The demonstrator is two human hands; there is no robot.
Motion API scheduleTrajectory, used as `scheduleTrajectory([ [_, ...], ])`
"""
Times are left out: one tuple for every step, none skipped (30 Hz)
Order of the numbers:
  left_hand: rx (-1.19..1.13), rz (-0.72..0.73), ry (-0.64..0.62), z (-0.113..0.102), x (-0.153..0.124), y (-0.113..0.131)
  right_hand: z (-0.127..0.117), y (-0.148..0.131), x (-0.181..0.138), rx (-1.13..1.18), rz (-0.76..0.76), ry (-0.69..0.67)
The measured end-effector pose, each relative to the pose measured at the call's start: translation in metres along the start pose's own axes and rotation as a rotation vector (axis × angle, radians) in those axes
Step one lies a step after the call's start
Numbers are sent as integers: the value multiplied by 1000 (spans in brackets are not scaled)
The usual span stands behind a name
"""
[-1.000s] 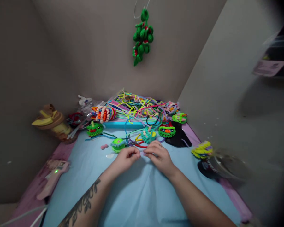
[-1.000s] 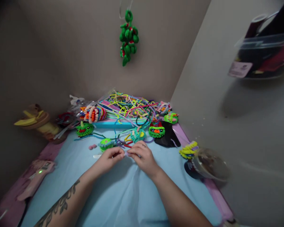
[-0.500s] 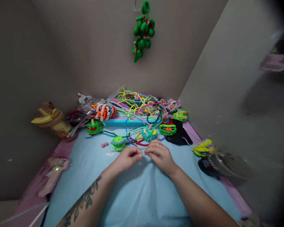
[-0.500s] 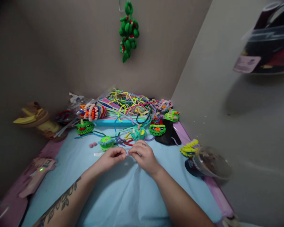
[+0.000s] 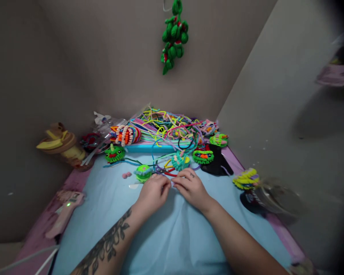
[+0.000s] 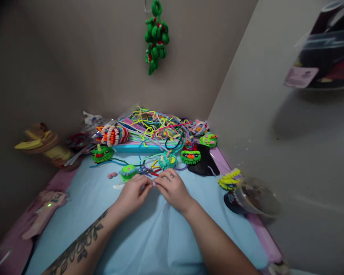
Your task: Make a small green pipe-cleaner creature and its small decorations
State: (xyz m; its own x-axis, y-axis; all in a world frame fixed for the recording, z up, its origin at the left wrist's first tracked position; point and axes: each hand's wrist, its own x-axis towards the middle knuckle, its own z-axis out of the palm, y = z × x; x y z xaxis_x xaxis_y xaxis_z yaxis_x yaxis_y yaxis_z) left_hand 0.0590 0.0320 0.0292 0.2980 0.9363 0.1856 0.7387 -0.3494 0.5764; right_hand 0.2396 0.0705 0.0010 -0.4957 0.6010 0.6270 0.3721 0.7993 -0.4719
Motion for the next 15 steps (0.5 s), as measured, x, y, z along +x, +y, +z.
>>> scheduleTrajectory([
  [63,14,1,1,0,1,0,-1,0,-34,1,-14],
  [115,27,3,2,-1,1,1,-2,0,-68,5,-30],
  [156,37,5,3,-1,2,1,-2,-1,-102,10,-47],
  [184,48,5,4,-1,2,1,-3,-1,-131,18,-65],
  [197,57,4,5,-1,2,1,-3,-1,-152,27,-80],
  [197,61,5,5,-2,2,2,-4,-1,-159,37,-88],
  [184,62,7,5,-2,2,2,-3,-1,-150,49,-87],
  [158,56,11,5,-2,1,2,-3,-1,-123,62,-76],
  [119,46,16,4,-2,1,2,-3,0,-81,79,-56],
  [66,30,22,3,-2,1,2,-3,0,-27,101,-30],
  [-2,11,29,2,-2,0,2,-3,0,35,134,-2],
  [-83,-13,35,2,-2,0,2,-3,1,102,181,26],
  [-175,-44,36,2,-1,-1,2,-4,1,175,243,56],
  [-274,-83,31,3,0,-1,3,-5,1,255,313,80],
  [-378,-127,21,5,1,-1,4,-6,2,346,384,101],
])
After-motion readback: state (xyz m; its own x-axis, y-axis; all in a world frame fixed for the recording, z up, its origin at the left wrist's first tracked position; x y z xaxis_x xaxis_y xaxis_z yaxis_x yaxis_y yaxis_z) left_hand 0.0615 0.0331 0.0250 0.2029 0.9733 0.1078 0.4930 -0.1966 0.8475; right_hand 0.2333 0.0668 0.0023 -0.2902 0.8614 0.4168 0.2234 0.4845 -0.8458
